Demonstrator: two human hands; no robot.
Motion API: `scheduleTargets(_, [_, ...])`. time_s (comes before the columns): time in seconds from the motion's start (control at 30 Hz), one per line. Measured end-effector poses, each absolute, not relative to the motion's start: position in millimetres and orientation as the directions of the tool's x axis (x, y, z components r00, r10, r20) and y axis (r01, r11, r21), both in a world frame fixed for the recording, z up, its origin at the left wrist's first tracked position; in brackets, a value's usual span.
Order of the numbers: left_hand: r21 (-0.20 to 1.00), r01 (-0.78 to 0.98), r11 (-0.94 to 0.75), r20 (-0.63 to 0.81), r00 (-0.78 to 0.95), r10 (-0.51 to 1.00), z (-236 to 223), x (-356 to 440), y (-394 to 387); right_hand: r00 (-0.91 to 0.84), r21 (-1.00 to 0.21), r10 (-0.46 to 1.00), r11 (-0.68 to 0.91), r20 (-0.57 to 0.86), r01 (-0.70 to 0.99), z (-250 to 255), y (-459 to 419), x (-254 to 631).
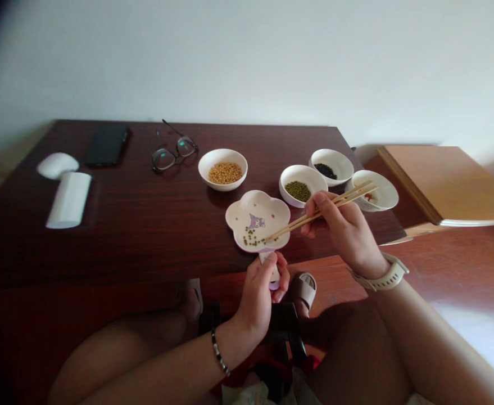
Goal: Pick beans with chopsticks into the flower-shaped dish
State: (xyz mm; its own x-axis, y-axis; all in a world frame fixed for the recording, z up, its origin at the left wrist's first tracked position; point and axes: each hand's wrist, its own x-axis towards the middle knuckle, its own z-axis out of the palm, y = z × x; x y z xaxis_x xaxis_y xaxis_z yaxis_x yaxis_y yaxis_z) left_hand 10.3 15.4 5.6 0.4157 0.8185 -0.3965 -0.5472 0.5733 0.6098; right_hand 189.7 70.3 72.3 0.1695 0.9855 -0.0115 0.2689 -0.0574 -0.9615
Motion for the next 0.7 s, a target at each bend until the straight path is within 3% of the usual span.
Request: scheduleTargets(0.7, [0.594,-0.561,0.577,-0.397,0.42,0.816,6.3,11.1,15.6,0.172,-0.966,0.985,-0.05,-0.005,0.255,72.6,70.8,184.0])
